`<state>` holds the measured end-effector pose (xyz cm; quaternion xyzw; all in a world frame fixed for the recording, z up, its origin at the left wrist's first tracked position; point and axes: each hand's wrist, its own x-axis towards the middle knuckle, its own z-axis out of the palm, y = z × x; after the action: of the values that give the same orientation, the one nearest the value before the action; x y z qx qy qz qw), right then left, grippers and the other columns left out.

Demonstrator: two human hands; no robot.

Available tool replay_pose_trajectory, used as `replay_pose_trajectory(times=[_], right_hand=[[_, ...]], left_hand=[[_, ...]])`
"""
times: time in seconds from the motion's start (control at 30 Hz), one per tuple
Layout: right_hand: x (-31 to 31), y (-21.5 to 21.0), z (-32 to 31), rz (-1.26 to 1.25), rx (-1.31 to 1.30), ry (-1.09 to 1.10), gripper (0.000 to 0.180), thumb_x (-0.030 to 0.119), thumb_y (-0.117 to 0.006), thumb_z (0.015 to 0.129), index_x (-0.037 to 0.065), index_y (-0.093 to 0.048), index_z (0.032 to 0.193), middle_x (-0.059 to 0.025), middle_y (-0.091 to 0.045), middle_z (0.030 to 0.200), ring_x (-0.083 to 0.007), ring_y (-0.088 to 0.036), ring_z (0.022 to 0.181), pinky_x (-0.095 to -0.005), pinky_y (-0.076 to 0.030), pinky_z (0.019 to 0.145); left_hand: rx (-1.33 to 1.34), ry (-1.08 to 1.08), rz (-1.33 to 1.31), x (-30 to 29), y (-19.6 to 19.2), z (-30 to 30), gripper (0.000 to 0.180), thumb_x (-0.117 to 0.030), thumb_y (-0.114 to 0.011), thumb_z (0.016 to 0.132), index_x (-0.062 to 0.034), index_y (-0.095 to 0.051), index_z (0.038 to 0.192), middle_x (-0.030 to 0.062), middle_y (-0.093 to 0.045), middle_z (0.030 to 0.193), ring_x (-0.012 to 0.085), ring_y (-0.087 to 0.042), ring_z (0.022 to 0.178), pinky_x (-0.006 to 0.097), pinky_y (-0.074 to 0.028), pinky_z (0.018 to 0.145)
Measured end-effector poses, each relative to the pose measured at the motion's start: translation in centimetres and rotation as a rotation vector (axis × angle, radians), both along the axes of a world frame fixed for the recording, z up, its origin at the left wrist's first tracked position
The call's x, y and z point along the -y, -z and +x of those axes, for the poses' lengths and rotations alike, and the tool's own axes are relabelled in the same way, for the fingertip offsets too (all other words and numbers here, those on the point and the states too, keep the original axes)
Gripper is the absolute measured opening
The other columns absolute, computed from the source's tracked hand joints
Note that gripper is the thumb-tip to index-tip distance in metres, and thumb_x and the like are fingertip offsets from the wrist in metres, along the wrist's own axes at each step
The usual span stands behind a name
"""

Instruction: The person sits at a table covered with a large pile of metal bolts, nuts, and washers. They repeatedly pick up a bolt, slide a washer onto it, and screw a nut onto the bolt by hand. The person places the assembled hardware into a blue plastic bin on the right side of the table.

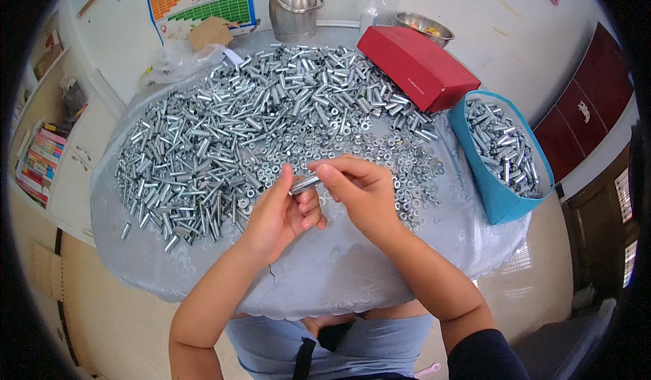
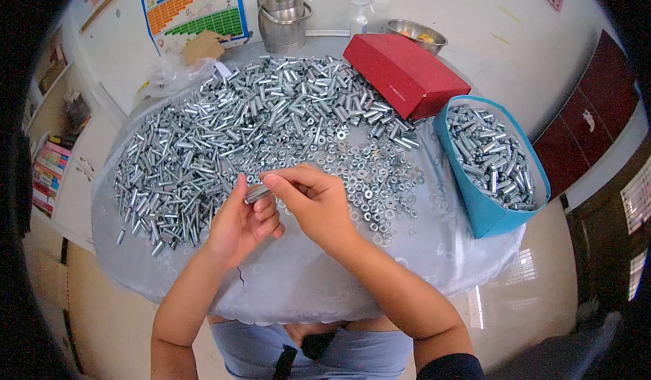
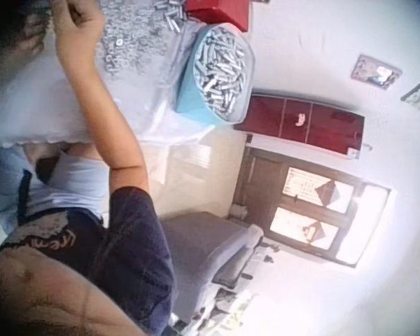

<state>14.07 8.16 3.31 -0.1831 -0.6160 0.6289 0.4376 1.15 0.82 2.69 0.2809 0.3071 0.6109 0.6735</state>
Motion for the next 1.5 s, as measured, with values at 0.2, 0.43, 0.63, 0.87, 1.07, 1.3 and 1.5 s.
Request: replay_pose_trajectory(times=[0.2, 0.43, 0.63, 0.87, 1.07, 1.3, 1.5], right_hand=[[0.2, 0.1, 0.2, -0.101, -0.005, -0.099, 0.023, 0.013, -0.049, 0.09, 0.001, -0.055, 0.108, -0.0062, -0.056, 0.078, -0.0131, -0.062, 0.066, -0.0224, -0.051, 0.048], [-2.0, -2.7, 3.9, 0.815, 0.344, 0.253, 0.023, 0.01, -0.056, 0.084, 0.004, -0.056, 0.106, -0.0072, -0.056, 0.074, -0.0147, -0.056, 0.058, -0.0246, -0.045, 0.052], [-5.5, -2.7, 8.5, 0.876, 0.868, -0.287, 0.021, 0.015, -0.069, 0.071, 0.01, -0.066, 0.091, -0.0049, -0.055, 0.076, -0.0208, -0.054, 0.07, -0.0313, -0.044, 0.063], [-5.1, -1.7, 9.5, 0.83, 0.96, -0.264, 0.029, 0.017, -0.073, 0.066, 0.014, -0.067, 0.094, -0.0036, -0.052, 0.084, -0.0223, -0.046, 0.084, -0.0316, -0.04, 0.076], [-5.2, -0.9, 9.2, 0.89, 0.964, -0.212, 0.027, 0.014, -0.072, 0.066, 0.013, -0.068, 0.093, -0.0041, -0.051, 0.084, -0.0217, -0.045, 0.083, -0.0311, -0.039, 0.075], [-5.3, -0.8, 9.3, 0.886, 0.982, -0.078, 0.025, 0.012, -0.071, 0.065, 0.01, -0.068, 0.09, -0.0048, -0.053, 0.083, -0.022, -0.048, 0.084, -0.0319, -0.041, 0.075], [-5.1, -0.5, 9.2, 0.968, 0.971, -0.11, 0.018, 0.01, -0.069, 0.067, 0.006, -0.066, 0.084, -0.0059, -0.054, 0.081, -0.0237, -0.05, 0.08, -0.0326, -0.043, 0.071]], left_hand=[[-0.258, -0.088, -0.063, -2.0, -0.4, 1.3, 0.053, -0.057, -0.033, 0.089, -0.0114, -0.038, 0.063, -0.0039, -0.03, 0.053, 0.0076, -0.03, 0.044, 0.027, -0.035, 0.052], [-0.022, -0.045, -0.068, -3.4, 1.3, 1.7, 0.051, -0.054, -0.039, 0.088, -0.0141, -0.029, 0.057, -0.0035, -0.025, 0.051, 0.0091, -0.026, 0.042, 0.027, -0.032, 0.05], [-0.198, 0.109, -0.1, -2.2, 1.3, 1.4, 0.054, -0.055, -0.036, 0.089, -0.0133, -0.028, 0.056, -0.0037, -0.023, 0.051, 0.0092, -0.026, 0.043, 0.028, -0.036, 0.052], [-0.327, 0.11, -0.117, -1.9, 1.4, 1.7, 0.054, -0.055, -0.036, 0.089, -0.0129, -0.03, 0.056, -0.0039, -0.024, 0.05, 0.0091, -0.028, 0.042, 0.029, -0.037, 0.051], [-0.322, 0.141, -0.111, -1.7, 1.8, 2.0, 0.051, -0.051, -0.041, 0.089, -0.0111, -0.034, 0.058, -0.0036, -0.029, 0.053, 0.0076, -0.031, 0.045, 0.028, -0.04, 0.053], [-0.349, 0.106, -0.168, -1.8, 1.7, 2.2, 0.05, -0.049, -0.041, 0.089, -0.012, -0.031, 0.057, -0.0031, -0.027, 0.051, 0.009, -0.029, 0.044, 0.029, -0.039, 0.052], [-0.328, 0.029, -0.15, -2.3, 2.2, 2.1, 0.05, -0.049, -0.042, 0.09, -0.0119, -0.031, 0.058, -0.003, -0.029, 0.051, 0.0083, -0.03, 0.044, 0.029, -0.039, 0.052]])
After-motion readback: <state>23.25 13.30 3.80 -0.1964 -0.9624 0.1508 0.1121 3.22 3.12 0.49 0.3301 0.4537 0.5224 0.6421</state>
